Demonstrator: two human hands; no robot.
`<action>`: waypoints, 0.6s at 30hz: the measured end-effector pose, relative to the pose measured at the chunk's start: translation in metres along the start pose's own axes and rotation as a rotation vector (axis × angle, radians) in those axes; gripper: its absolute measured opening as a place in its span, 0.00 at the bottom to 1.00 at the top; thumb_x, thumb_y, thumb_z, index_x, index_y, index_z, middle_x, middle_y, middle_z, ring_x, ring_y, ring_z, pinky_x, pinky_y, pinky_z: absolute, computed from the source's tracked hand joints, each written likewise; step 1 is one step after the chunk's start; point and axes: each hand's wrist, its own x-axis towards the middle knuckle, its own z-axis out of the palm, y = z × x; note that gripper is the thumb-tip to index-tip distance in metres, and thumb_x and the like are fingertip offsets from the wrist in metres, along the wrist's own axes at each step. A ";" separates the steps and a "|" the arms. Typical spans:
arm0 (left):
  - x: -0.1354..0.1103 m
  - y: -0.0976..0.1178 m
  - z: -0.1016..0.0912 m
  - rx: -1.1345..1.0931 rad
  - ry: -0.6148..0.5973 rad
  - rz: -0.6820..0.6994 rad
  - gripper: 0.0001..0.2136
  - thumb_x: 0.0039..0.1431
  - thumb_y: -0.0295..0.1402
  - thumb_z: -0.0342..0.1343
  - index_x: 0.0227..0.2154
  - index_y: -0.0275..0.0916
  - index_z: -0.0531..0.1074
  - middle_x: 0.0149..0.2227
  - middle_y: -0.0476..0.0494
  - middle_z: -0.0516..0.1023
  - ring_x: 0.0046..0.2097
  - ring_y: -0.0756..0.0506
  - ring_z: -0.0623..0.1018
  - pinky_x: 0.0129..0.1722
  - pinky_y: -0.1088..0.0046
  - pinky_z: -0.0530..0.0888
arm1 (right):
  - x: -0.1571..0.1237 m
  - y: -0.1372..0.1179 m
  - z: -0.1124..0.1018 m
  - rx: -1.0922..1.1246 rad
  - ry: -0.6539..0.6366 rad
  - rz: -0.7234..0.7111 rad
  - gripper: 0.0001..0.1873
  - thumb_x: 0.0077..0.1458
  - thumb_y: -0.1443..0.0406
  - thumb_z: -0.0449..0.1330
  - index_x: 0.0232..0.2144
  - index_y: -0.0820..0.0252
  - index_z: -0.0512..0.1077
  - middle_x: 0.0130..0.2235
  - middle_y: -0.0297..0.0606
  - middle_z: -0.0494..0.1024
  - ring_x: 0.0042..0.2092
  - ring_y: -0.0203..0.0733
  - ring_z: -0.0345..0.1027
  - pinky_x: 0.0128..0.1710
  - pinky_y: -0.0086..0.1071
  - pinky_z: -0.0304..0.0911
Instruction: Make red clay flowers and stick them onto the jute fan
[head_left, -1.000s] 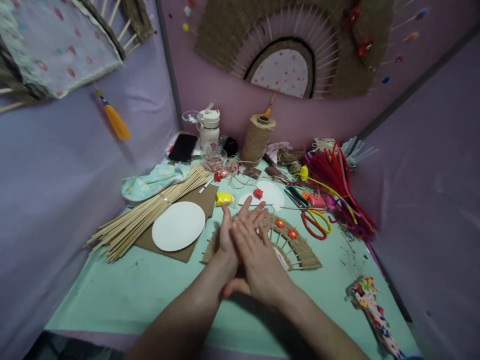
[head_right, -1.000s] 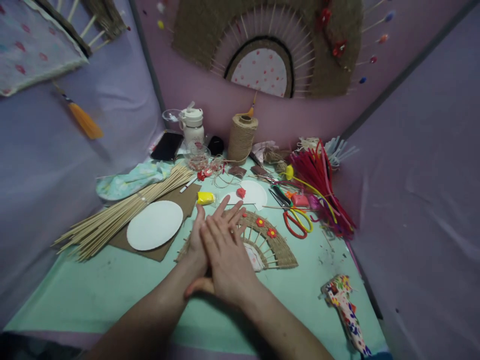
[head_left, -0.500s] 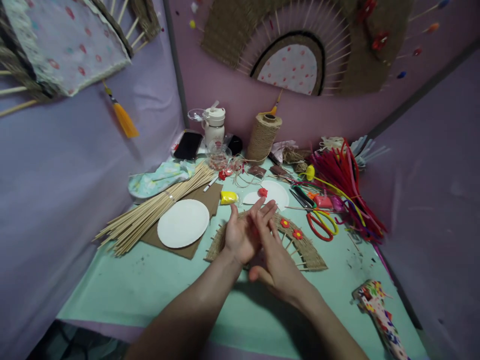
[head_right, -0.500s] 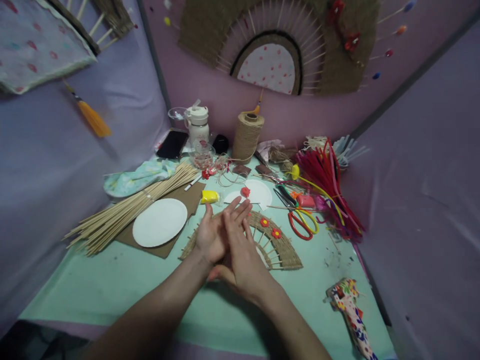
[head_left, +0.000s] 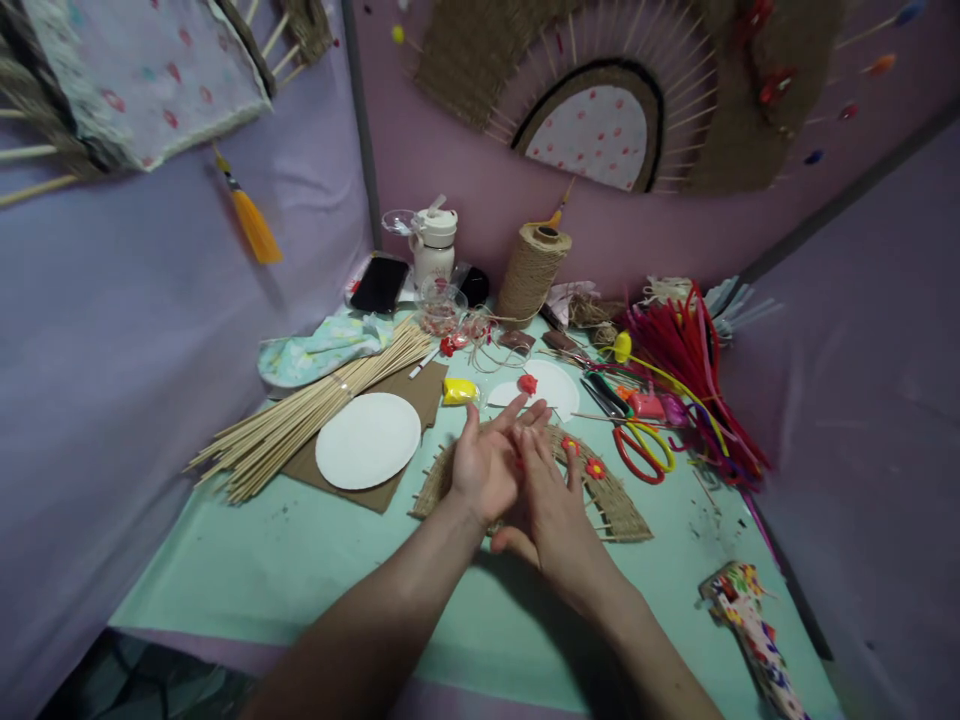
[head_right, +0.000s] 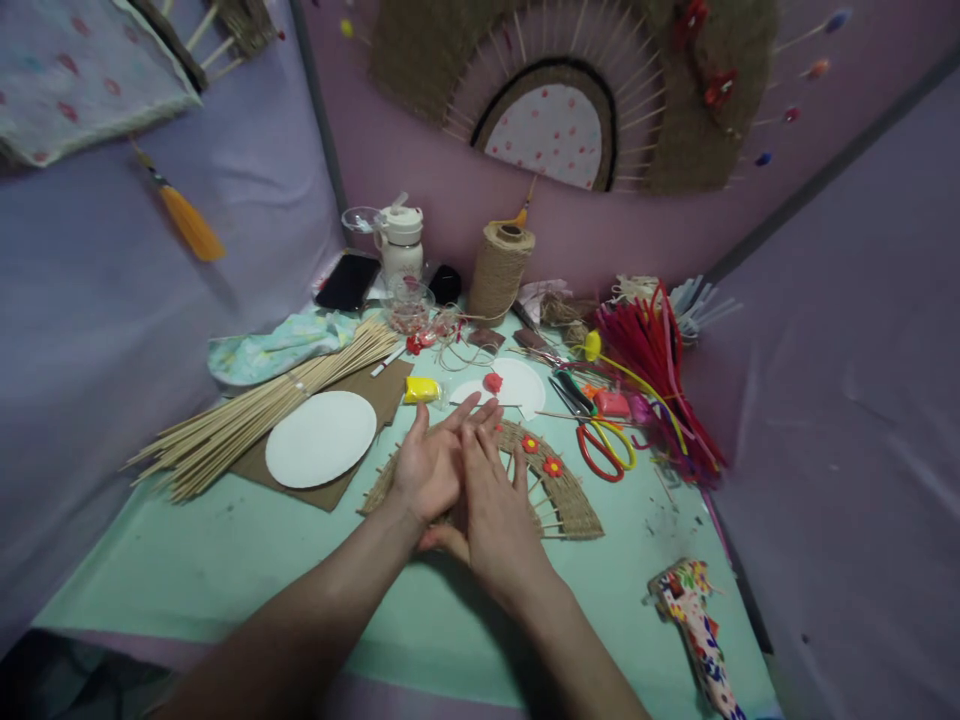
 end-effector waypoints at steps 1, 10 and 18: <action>0.000 0.002 0.000 -0.010 0.011 0.024 0.31 0.64 0.52 0.42 0.58 0.30 0.65 0.58 0.28 0.70 0.63 0.37 0.67 0.60 0.62 0.65 | -0.003 0.001 -0.001 -0.001 0.006 -0.008 0.56 0.56 0.39 0.49 0.68 0.64 0.22 0.68 0.58 0.48 0.69 0.59 0.42 0.64 0.65 0.32; -0.002 -0.008 -0.004 0.075 0.005 -0.080 0.32 0.61 0.56 0.43 0.58 0.36 0.66 0.58 0.29 0.70 0.62 0.36 0.67 0.62 0.56 0.61 | -0.004 -0.016 -0.003 0.007 -0.058 -0.074 0.62 0.51 0.38 0.54 0.68 0.65 0.25 0.68 0.59 0.48 0.69 0.62 0.37 0.63 0.64 0.39; -0.003 -0.007 0.000 0.028 0.025 -0.036 0.33 0.61 0.56 0.43 0.58 0.36 0.65 0.57 0.29 0.71 0.62 0.35 0.68 0.61 0.54 0.62 | -0.001 -0.006 -0.005 -0.044 -0.013 -0.066 0.59 0.54 0.40 0.54 0.68 0.64 0.25 0.68 0.59 0.50 0.69 0.59 0.43 0.63 0.62 0.41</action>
